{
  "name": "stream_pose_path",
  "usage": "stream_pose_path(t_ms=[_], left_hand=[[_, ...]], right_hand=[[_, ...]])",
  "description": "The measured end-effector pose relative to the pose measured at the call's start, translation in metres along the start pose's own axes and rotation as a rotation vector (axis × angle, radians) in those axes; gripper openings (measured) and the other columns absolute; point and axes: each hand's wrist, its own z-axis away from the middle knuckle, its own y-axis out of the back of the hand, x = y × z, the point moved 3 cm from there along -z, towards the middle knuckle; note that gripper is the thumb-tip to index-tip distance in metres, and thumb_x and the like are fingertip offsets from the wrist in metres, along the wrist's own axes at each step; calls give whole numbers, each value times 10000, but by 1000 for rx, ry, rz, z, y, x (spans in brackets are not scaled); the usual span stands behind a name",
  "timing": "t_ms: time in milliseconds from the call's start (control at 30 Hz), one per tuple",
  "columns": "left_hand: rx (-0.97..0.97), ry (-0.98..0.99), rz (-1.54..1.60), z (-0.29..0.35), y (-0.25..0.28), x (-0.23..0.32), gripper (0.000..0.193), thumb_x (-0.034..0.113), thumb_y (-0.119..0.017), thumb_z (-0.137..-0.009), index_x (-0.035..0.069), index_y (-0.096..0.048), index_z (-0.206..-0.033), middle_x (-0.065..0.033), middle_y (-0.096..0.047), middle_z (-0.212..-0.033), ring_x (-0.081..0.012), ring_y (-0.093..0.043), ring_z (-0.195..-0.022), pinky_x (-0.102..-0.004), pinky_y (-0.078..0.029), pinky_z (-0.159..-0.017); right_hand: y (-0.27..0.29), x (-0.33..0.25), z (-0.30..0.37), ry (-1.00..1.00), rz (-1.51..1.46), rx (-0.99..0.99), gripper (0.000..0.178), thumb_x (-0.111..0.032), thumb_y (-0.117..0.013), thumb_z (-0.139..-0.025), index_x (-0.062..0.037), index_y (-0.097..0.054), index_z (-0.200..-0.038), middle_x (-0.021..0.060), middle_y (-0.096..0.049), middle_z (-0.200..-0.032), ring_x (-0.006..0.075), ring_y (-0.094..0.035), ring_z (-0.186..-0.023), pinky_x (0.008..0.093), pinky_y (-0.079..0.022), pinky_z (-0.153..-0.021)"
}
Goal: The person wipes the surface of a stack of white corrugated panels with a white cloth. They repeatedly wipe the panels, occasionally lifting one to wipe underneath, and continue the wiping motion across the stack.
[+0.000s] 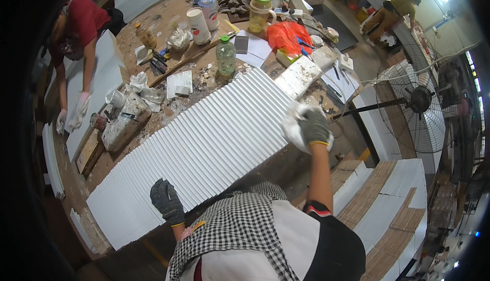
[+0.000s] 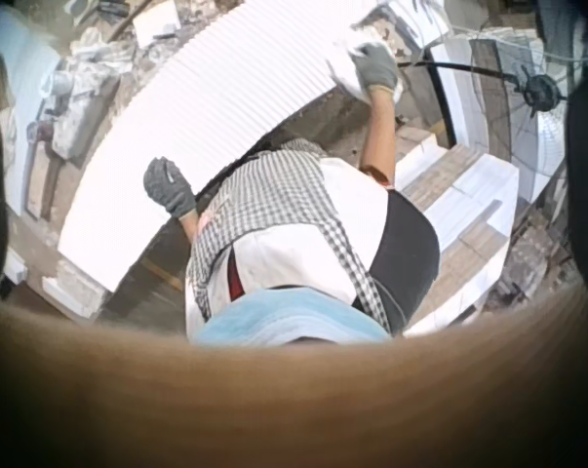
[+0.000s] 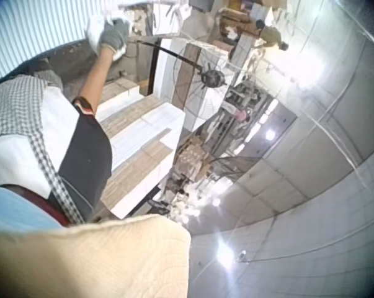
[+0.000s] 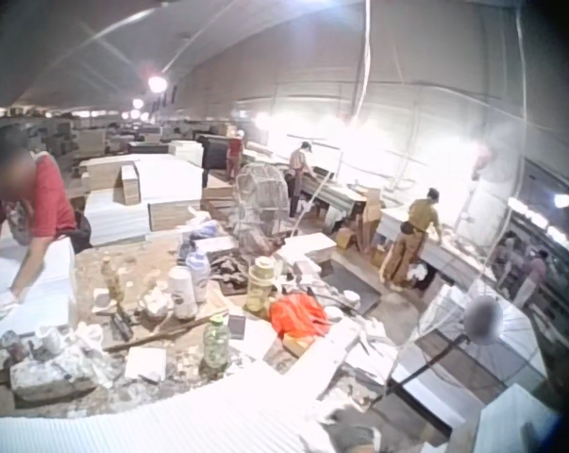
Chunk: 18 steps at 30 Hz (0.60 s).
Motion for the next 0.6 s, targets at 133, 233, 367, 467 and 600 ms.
stream_pose_path(t_ms=[133, 233, 367, 467, 600], left_hand=[[34, -12, 31, -3, 2, 4, 157, 92, -746, -998, 27, -731, -1140, -168, -728, -1230, -370, -667, -1190, -511, -554, -1036], [29, 3, 15, -3, 6, 7, 163, 77, -756, -981, 41, -736, -1139, -161, -729, -1227, -363, -669, -1188, -503, -556, -1033], [27, 15, 26, -6, 5, 9, 181, 81, -759, -974, 52, -742, -1151, -150, -732, -1227, -362, -670, -1191, -497, -552, -1038], [12, 6, 14, -5, 4, 6, 170, 76, -754, -979, 49, -744, -1147, -149, -733, -1232, -362, -668, -1195, -495, -551, -1041], [0, 28, 4, 3, 1, 2, 145, 79, -745, -995, 40, -750, -1134, -148, -729, -1252, -357, -662, -1211, -494, -550, -1052]], right_hand=[[46, 19, 7, -248, 310, -174, 346, -355, -798, -889, -120, -825, -1140, 218, -780, -1148, 407, -752, -1088, 516, -590, -978], [36, -15, -30, 89, 127, 317, 266, -382, -782, -902, -158, -811, -1044, 202, -765, -1042, 413, -729, -991, 524, -576, -906], [-59, -65, -113, 184, 210, 308, 215, -357, -770, -909, -162, -802, -992, 170, -750, -990, 415, -725, -990, 532, -574, -914], [-113, -98, -187, 209, 171, 275, 270, -420, -748, -933, -159, -813, -959, 163, -778, -1008, 414, -736, -1000, 545, -583, -904], [-158, -163, -275, 270, 256, 75, 252, -382, -708, -939, -183, -848, -1006, 170, -783, -1019, 393, -759, -1050, 538, -592, -906]])
